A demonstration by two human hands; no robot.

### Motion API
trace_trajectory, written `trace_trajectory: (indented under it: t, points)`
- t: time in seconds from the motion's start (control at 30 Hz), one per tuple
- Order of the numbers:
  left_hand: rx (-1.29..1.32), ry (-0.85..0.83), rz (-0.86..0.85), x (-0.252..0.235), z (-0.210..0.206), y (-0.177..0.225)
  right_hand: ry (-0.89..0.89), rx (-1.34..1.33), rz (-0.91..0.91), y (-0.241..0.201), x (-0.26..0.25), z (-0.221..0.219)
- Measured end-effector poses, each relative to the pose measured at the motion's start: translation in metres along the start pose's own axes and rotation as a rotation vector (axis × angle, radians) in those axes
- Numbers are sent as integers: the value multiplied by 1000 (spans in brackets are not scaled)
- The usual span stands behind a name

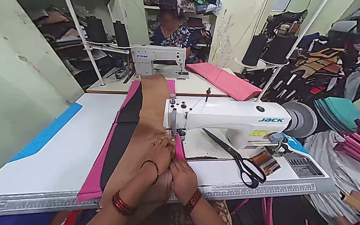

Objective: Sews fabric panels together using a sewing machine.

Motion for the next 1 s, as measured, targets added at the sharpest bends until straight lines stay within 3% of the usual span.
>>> trace_trajectory:
  t: [0.17,0.33,0.63,0.87,1.0]
  points:
    - [-2,13,16,-11,6,-2,-129,-45,-61,7,-14,-5]
    - [22,186,-24,0,5,-2,-149,-25,-63,10,-20,-10]
    - [-71,-24,17,-20,2,-7,-237,-45,-95,25,-36,-20]
    - [133,103,4,-20,8,-9,-419,-52,-157,35,-52,-29]
    - [239,174,-34,-18,6,-16,-417,-20,-147,44,-58,-31]
Point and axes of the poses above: each hand's wrist, its own x-axis away from the middle knuckle, its own z-axis out of the back of the hand, y = z × x, the point moved 6 cm from there along -x, towards the middle knuckle, and after that the axes turned 1 degree about x, right-handed, at the moved point
